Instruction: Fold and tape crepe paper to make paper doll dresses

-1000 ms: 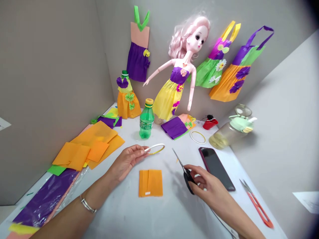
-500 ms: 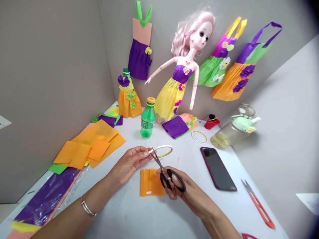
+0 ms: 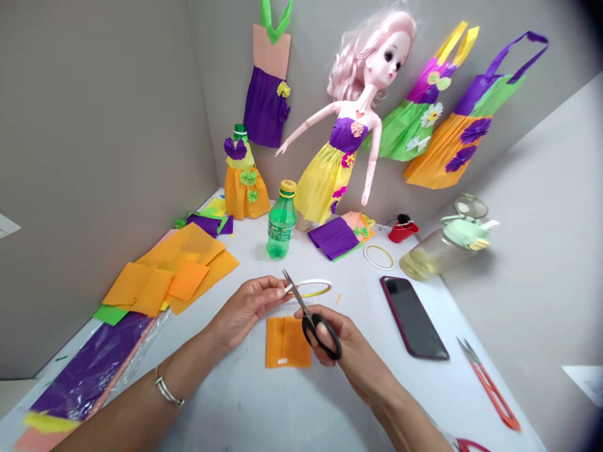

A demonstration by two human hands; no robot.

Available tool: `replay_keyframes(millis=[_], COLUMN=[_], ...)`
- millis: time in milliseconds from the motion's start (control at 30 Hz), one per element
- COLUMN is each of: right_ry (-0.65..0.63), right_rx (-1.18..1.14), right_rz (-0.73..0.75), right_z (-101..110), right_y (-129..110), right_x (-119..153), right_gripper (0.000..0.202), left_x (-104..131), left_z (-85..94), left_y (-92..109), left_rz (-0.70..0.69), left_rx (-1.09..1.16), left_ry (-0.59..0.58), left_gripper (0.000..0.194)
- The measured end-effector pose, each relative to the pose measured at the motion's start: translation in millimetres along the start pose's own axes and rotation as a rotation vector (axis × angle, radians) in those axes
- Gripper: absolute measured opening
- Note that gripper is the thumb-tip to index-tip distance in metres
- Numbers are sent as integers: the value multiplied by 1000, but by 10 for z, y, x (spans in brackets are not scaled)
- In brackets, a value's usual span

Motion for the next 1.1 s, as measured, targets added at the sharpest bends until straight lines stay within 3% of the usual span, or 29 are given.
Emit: replay_keyframes(millis=[133,300,467,567,700,767,867,967,1100], right_ry=[-180,-151,30,215,555,579,483,434,276], right_rx=[19,104,352,502,971,1217,1498,1619,1335], right_rz=[6,-17,25,75,26,-21,-37,60,207], right_z=[-110,-9,259,560,1063,1161,1136,983,584], right_y=[-94,-134,-224,-325,-305,-194,-38,-100,-238], right_x=[74,134,213,290,421,430,398,359,144], right_gripper=[57,59,44,45,48,48,36,26,25], left_x=[17,49,55,18,-38,-61,-42,29,78], left_z=[-23,-60,-22,89,212,259,306,332,262], left_y=[37,130,254,319,336,291,280,362,246], left_rz=[-19,-111,-209,-272,-351,-332,-311,-323,-211], left_rx=[-116,-253,-402,-519,-803,-927,-1028,-1092,-994], left_ry=[-16,-78,-57,18,84,83,74,116,54], left_gripper=[13,10,9,10,6,7,9,8,7])
Point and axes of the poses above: each hand's wrist, its own x-axis away from the middle knuckle, its own z-axis out of the back of the hand, y = z × x, the point moved 10 cm from there along -x, towards the middle knuckle, and after that the axes turned 3 degrees about y, right-handed, at the moved point
